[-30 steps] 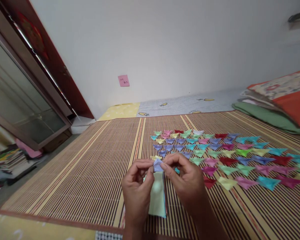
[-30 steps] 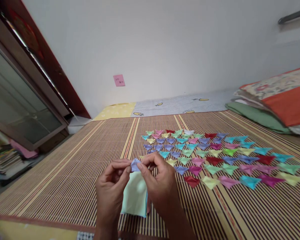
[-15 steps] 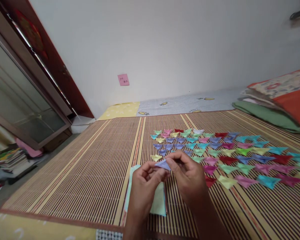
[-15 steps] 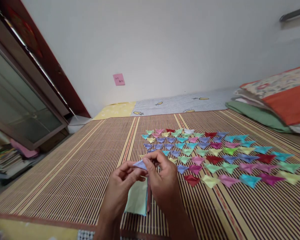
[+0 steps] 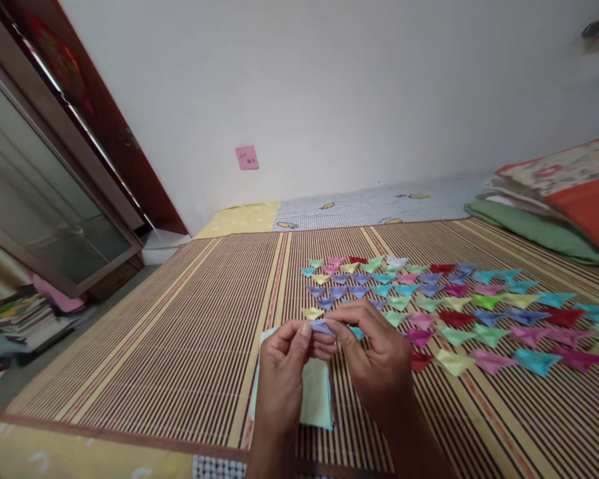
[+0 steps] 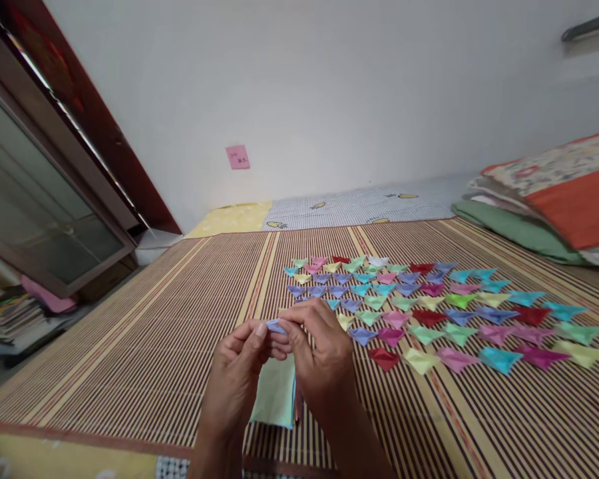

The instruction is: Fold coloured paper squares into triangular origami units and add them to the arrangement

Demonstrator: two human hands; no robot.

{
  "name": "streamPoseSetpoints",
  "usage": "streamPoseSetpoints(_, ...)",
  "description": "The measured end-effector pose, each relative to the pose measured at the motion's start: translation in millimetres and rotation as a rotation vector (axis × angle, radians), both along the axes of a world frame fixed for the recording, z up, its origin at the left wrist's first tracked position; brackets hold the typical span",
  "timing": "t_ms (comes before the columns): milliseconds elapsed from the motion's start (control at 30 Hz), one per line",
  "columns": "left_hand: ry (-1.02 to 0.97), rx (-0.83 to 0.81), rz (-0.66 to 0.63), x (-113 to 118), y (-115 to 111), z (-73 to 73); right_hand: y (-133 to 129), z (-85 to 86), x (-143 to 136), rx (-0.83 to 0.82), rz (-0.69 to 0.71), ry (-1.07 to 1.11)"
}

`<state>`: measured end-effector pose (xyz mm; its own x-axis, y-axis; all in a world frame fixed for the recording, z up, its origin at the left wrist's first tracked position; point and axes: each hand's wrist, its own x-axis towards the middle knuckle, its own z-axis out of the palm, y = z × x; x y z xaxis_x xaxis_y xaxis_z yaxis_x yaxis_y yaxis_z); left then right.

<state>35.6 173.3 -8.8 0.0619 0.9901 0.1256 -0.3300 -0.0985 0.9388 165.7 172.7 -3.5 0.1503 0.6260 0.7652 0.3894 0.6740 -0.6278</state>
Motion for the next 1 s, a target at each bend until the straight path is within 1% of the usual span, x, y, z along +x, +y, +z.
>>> streamPoseSetpoints(100, -0.017, -0.004, -0.009, 0.2, -0.1, 0.6, -0.6, 1.6, -1.0, 0.031, -0.016, -0.036)
streamPoseSetpoints(267, -0.088, -0.009, 0.034, -1.0, 0.0, 1.2, -0.1, -1.3, -0.9, 0.089, -0.059, -0.097)
streamPoseSetpoints(400, -0.044, -0.003, 0.005, -3.4, 1.2, -0.3, 1.0, -3.7, -1.3, 0.128, -0.069, -0.15)
streamPoseSetpoints(467, -0.022, 0.006, -0.015, -4.0, 0.8, -0.7, 0.5, -3.0, -2.2, 0.115, -0.061, -0.148)
streamPoseSetpoints(533, 0.033, 0.044, -0.002, -4.1, -0.9, -0.1, -0.9, -1.7, -2.9, 0.047, -0.048, -0.102)
streamPoseSetpoints(567, 0.077, 0.074, 0.022, -4.1, -2.1, 0.5, -1.7, -1.3, -2.9, -0.017, -0.037, -0.058)
streamPoseSetpoints(667, 0.221, 0.166, 0.111, -5.0, -4.9, 2.0, -3.2, -1.7, -1.5, -0.282, 0.05, 0.138)
streamPoseSetpoints(733, 0.271, 0.174, 0.113, -6.7, -5.1, 2.2, -3.0, -2.8, 0.3, -0.401, 0.127, 0.248)
streamPoseSetpoints(800, 0.28, 0.135, 0.045, -9.1, -3.7, 1.9, -2.3, -3.4, 1.7, -0.431, 0.179, 0.28)
streamPoseSetpoints(900, 0.252, 0.077, -0.06, -12.8, -1.2, 1.2, -1.3, -3.4, 2.0, -0.437, 0.234, 0.263)
streamPoseSetpoints(933, 0.238, 0.066, -0.072, -13.7, -0.7, 1.0, -0.8, -3.4, 1.8, -0.445, 0.256, 0.267)
streamPoseSetpoints(1000, 0.208, 0.055, -0.052, -14.8, -0.3, 0.2, 0.3, -3.6, 2.2, -0.464, 0.296, 0.293)
